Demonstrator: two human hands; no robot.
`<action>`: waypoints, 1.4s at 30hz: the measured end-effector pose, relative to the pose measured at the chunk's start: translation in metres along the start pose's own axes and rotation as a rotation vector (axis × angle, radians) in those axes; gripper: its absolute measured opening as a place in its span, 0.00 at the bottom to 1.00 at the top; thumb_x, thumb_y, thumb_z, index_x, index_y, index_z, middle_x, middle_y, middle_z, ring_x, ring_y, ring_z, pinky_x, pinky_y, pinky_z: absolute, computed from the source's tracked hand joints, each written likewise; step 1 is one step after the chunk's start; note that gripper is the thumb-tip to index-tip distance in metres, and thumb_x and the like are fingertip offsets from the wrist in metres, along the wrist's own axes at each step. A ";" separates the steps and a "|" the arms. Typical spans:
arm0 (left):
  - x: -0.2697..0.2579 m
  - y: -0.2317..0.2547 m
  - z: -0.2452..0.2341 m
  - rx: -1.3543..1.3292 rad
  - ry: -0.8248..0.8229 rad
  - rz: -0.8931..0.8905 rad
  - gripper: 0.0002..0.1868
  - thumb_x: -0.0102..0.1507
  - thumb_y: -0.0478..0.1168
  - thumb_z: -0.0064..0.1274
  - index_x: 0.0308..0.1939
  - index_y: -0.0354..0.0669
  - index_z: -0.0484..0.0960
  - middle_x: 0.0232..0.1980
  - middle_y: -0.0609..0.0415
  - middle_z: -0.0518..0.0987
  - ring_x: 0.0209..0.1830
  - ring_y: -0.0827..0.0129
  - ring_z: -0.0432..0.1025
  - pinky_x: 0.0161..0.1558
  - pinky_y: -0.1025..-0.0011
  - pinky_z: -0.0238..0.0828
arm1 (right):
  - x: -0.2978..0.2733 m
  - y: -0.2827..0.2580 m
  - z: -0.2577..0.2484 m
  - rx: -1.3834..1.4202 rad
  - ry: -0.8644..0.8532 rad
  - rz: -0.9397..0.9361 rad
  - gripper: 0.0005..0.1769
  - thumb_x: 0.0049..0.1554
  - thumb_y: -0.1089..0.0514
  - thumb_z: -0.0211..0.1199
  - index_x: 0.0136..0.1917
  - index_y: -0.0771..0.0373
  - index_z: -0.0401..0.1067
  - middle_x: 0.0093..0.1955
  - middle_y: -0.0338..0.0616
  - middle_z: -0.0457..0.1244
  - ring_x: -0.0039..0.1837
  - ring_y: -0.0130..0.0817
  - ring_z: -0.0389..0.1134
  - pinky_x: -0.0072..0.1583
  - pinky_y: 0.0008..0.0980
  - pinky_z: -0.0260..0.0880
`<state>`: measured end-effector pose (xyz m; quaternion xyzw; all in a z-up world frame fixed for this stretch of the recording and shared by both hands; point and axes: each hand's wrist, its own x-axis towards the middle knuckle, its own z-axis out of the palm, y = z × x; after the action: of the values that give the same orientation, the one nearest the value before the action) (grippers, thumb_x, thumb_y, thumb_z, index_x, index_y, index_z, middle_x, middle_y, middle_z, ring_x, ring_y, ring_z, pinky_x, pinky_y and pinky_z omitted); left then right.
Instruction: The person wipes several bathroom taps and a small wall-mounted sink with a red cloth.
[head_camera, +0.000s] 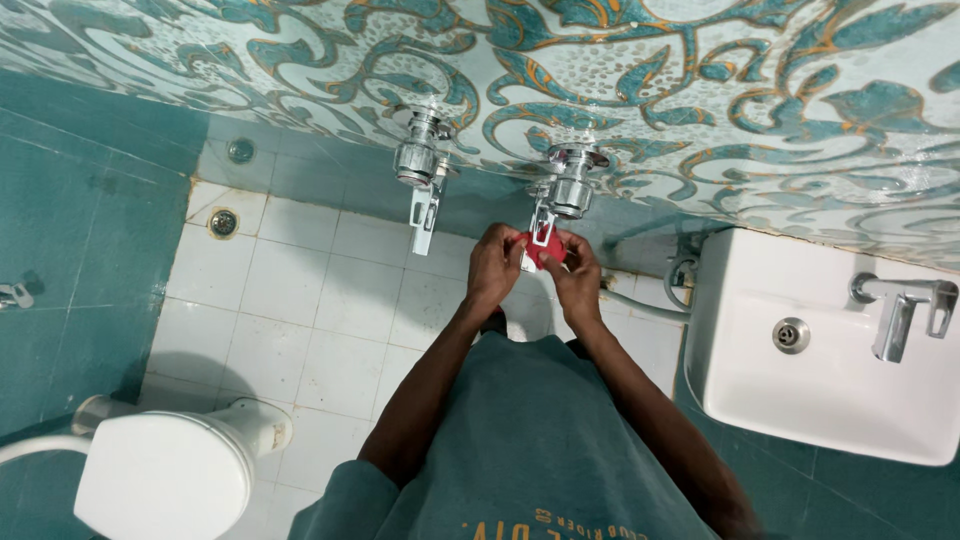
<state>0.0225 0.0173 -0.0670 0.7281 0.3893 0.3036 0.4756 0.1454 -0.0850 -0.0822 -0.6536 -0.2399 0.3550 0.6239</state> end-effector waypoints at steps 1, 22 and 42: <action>0.008 -0.004 0.006 -0.027 0.040 -0.007 0.06 0.64 0.32 0.57 0.43 0.35 0.78 0.38 0.46 0.81 0.35 0.59 0.78 0.38 0.64 0.74 | 0.012 0.007 0.000 0.036 0.048 -0.043 0.24 0.56 0.67 0.69 0.65 0.68 0.68 0.59 0.45 0.68 0.58 0.27 0.70 0.58 0.26 0.73; -0.061 0.053 -0.037 -0.062 -0.119 0.160 0.09 0.71 0.41 0.48 0.39 0.39 0.75 0.53 0.43 0.75 0.51 0.55 0.74 0.45 0.64 0.73 | -0.048 -0.044 -0.077 -0.801 -0.360 -0.392 0.14 0.67 0.55 0.59 0.54 0.68 0.78 0.50 0.50 0.71 0.44 0.35 0.72 0.48 0.34 0.70; -0.018 0.076 0.035 -1.044 0.367 -0.556 0.20 0.71 0.51 0.44 0.32 0.41 0.72 0.29 0.53 0.76 0.28 0.66 0.74 0.36 0.67 0.76 | 0.036 -0.063 -0.125 -0.043 -0.255 0.159 0.16 0.60 0.61 0.70 0.36 0.58 0.64 0.31 0.35 0.57 0.31 0.20 0.53 0.31 0.27 0.55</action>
<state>0.0630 -0.0326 -0.0100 0.2067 0.4400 0.4391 0.7556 0.2719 -0.1320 -0.0295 -0.6334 -0.2719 0.4782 0.5443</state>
